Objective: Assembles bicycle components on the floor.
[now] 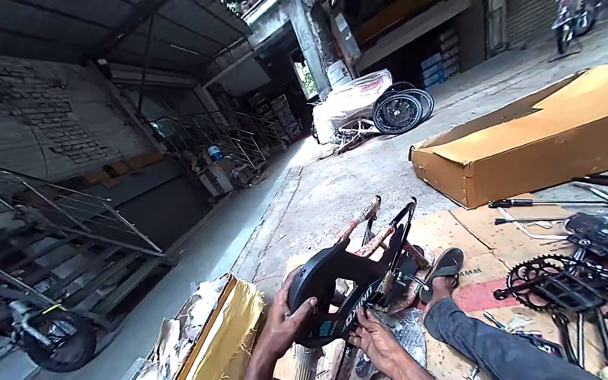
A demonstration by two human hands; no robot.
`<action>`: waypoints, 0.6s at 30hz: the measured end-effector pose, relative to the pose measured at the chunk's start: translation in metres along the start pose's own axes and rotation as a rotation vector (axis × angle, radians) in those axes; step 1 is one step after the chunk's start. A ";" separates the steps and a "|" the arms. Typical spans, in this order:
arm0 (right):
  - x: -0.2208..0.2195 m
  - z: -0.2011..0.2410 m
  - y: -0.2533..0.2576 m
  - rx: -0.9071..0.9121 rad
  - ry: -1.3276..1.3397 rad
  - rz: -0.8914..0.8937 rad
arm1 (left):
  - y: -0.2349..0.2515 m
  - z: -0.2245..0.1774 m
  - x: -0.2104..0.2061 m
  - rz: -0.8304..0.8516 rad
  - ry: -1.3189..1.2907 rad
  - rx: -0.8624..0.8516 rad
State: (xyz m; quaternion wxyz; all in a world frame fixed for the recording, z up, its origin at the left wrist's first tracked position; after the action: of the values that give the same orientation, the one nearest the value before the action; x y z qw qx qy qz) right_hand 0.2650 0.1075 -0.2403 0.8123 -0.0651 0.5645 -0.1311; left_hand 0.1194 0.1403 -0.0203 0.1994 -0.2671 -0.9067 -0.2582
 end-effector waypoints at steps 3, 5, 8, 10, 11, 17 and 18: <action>-0.001 0.000 -0.002 -0.002 0.004 0.009 | -0.003 0.001 0.001 -0.007 -0.013 0.000; -0.002 -0.003 -0.005 -0.010 -0.009 0.020 | -0.009 0.003 0.002 -0.029 -0.016 0.016; 0.003 -0.004 -0.005 -0.006 -0.025 0.064 | -0.010 0.007 0.000 -0.044 0.024 0.012; 0.001 -0.004 -0.005 -0.009 -0.032 0.072 | -0.010 0.007 0.001 -0.051 0.029 0.006; 0.000 -0.004 -0.005 -0.009 -0.042 0.076 | -0.011 0.007 0.002 -0.052 0.027 0.013; -0.001 -0.006 0.000 -0.004 -0.047 0.118 | -0.011 0.006 0.006 -0.021 0.058 -0.004; 0.000 -0.006 0.000 -0.003 -0.048 0.125 | -0.010 0.006 0.007 -0.010 0.072 -0.007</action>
State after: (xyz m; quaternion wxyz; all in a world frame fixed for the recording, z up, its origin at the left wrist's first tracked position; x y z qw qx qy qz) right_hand 0.2594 0.1075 -0.2420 0.8322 -0.0341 0.5479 -0.0780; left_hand 0.1066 0.1395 -0.0254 0.2296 -0.2540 -0.8994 -0.2718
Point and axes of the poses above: each hand's wrist, its own y-axis towards the middle knuckle, its own x-axis out of the back of the hand, z = x × y, the point moved 6 cm from there along y, towards the middle knuckle, and after that the axes turned 4 degrees about y, right-handed, at the moved point
